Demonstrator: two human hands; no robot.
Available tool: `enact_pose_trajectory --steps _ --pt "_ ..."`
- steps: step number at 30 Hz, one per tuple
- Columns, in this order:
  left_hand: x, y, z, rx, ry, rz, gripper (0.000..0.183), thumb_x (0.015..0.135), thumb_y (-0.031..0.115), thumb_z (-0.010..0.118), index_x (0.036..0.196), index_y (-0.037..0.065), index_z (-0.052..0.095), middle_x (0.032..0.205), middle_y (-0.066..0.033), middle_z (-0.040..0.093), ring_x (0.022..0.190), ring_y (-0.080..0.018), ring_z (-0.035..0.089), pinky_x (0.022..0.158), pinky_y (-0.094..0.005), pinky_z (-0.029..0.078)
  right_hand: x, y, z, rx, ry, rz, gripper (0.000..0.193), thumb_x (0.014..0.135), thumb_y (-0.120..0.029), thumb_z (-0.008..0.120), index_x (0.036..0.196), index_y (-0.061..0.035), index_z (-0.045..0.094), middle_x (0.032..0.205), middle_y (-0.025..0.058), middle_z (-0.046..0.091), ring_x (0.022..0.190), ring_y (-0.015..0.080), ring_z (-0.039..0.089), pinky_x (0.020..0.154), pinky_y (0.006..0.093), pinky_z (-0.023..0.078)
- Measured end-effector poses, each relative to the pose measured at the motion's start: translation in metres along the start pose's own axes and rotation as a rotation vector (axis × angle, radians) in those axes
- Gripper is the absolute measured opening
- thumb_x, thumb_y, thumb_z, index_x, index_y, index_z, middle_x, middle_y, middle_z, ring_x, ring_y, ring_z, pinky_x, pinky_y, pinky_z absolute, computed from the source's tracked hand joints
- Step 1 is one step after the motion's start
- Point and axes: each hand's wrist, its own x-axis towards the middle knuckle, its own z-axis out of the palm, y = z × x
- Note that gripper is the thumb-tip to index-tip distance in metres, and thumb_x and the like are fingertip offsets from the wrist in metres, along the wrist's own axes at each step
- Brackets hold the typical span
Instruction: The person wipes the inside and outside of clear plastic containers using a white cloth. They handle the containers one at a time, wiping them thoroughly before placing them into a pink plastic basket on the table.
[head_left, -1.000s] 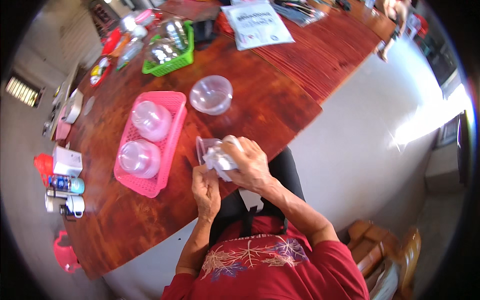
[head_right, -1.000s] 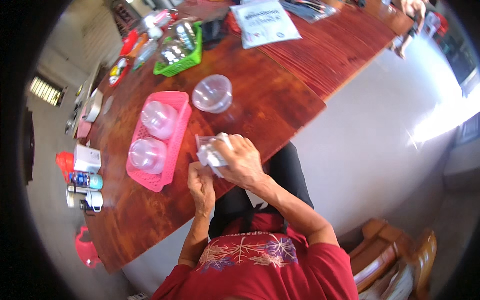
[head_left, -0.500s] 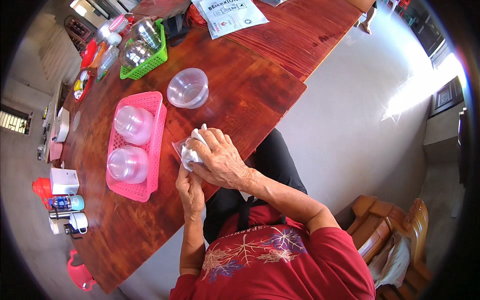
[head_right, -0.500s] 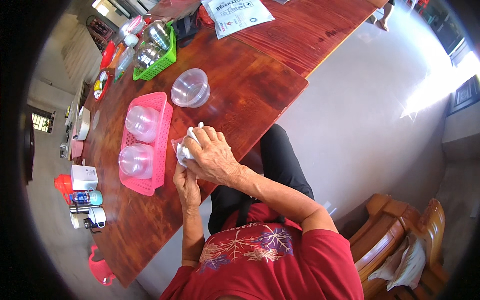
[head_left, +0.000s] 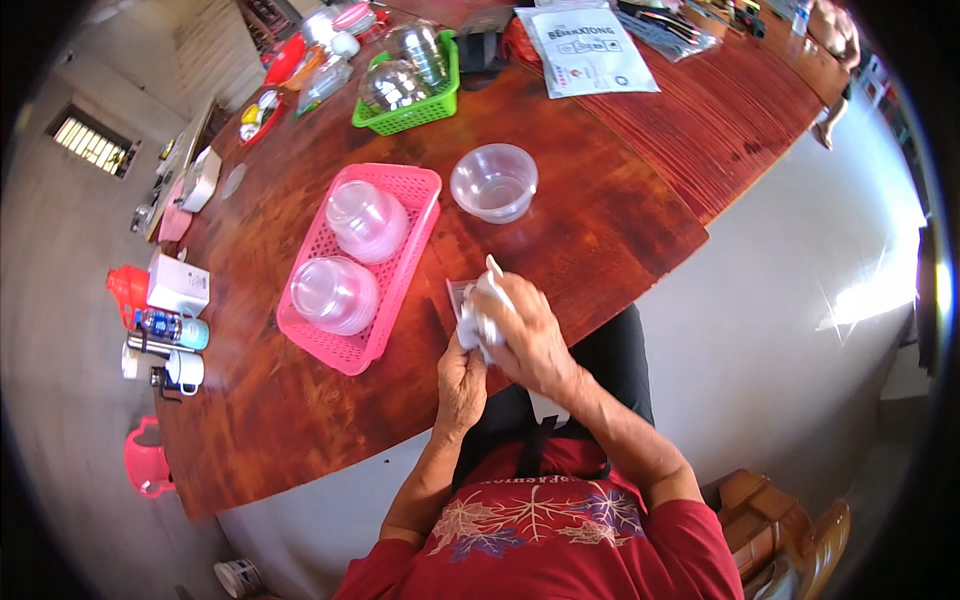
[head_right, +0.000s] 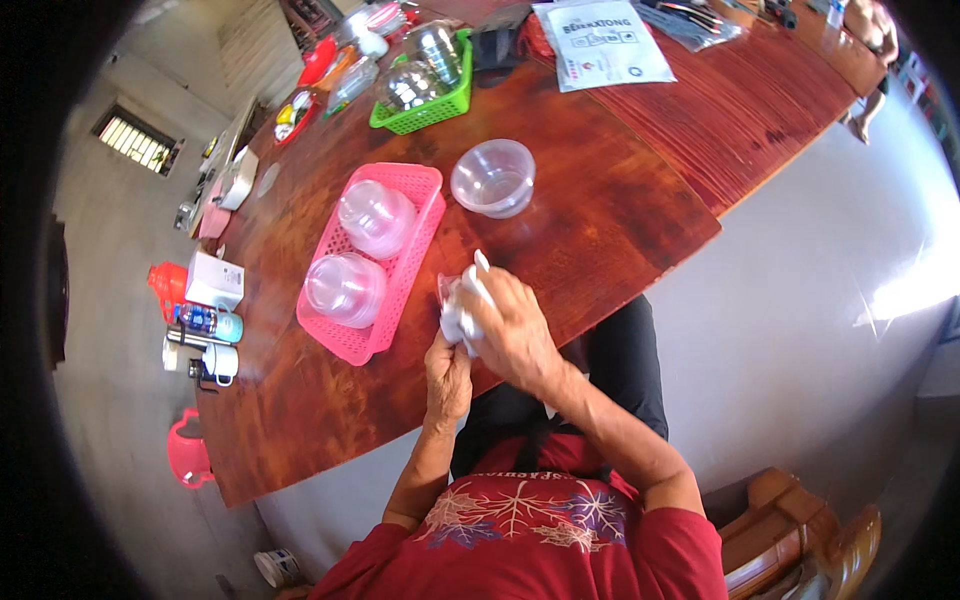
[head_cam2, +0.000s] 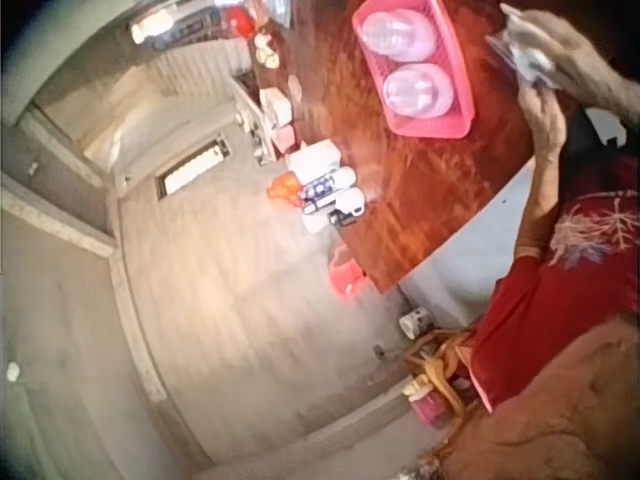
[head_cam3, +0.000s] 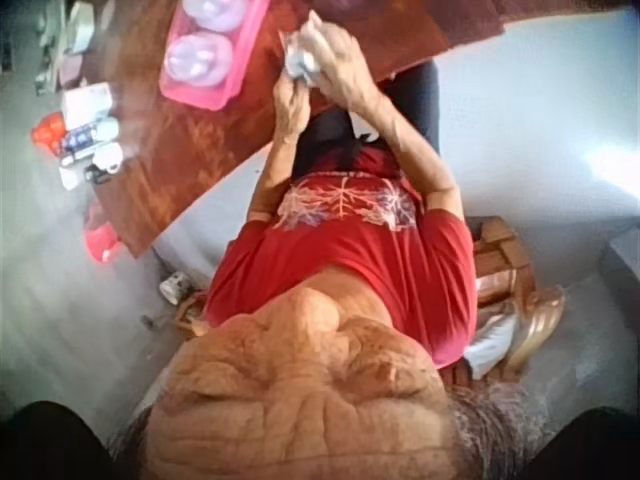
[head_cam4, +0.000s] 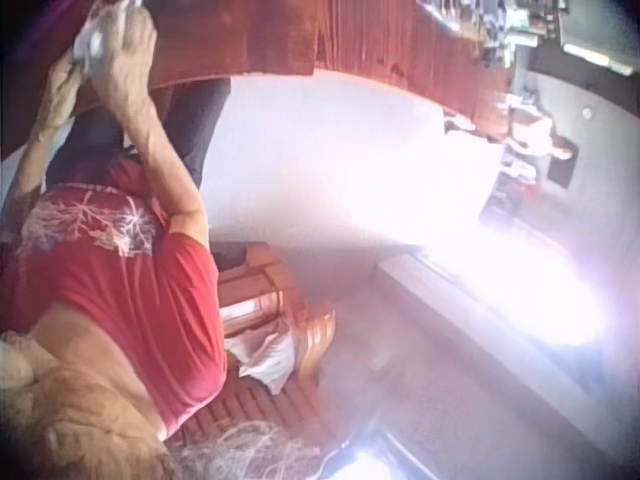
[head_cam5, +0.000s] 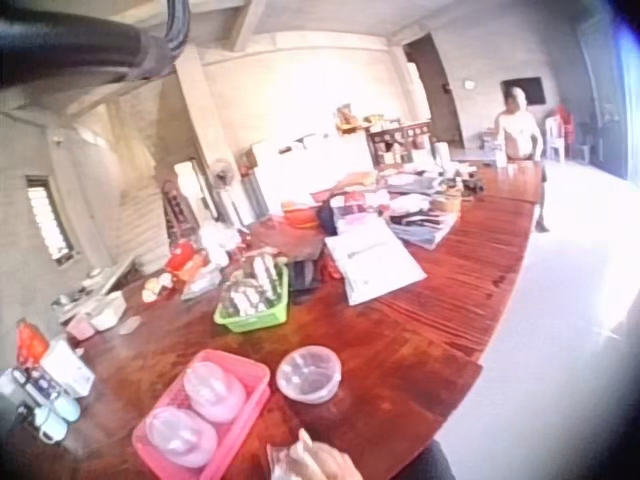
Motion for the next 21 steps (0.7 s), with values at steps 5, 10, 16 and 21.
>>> enact_pose_trajectory --steps 5,10,16,21 --pt "-0.013 -0.001 -0.009 -0.028 -0.055 -0.032 0.040 0.097 0.014 0.049 0.134 0.000 0.043 0.116 -0.0027 0.056 0.100 -0.0109 0.054 0.085 -0.0264 0.046 -0.030 -0.016 0.004 -0.156 0.001 -0.112 0.044 0.067 -0.010 0.068 0.111 -0.0061 0.058 0.117 0.0159 0.054 0.115 0.0352 0.052 0.093 0.0453 0.041" --pt "-0.018 -0.001 -0.015 0.122 -0.124 -0.044 0.028 0.097 0.014 0.051 0.122 -0.001 0.053 0.103 -0.0068 0.062 0.094 -0.0098 0.056 0.082 -0.0242 0.047 0.007 -0.008 -0.004 -0.027 -0.069 0.007 0.039 0.070 -0.012 0.067 0.107 -0.0034 0.057 0.109 0.0178 0.055 0.102 0.0355 0.055 0.085 0.0447 0.044" --pt "-0.013 0.016 -0.005 0.131 -0.237 0.035 0.025 0.100 0.009 0.043 0.120 -0.002 0.053 0.113 -0.0114 0.064 0.105 -0.0173 0.060 0.094 -0.0291 0.045 0.039 0.033 0.009 0.377 -0.267 0.513 0.029 0.081 -0.005 0.057 0.110 -0.0016 0.055 0.086 0.0183 0.061 0.080 0.0374 0.063 0.071 0.0384 0.051" --pt "-0.013 0.014 -0.005 0.064 -0.169 -0.082 0.023 0.098 0.010 0.047 0.118 -0.001 0.053 0.110 -0.0094 0.062 0.101 -0.0132 0.059 0.089 -0.0260 0.046 0.024 0.014 0.002 0.188 -0.120 0.270 0.035 0.075 -0.008 0.062 0.110 -0.0068 0.057 0.106 0.0201 0.059 0.094 0.0394 0.059 0.076 0.0446 0.049"
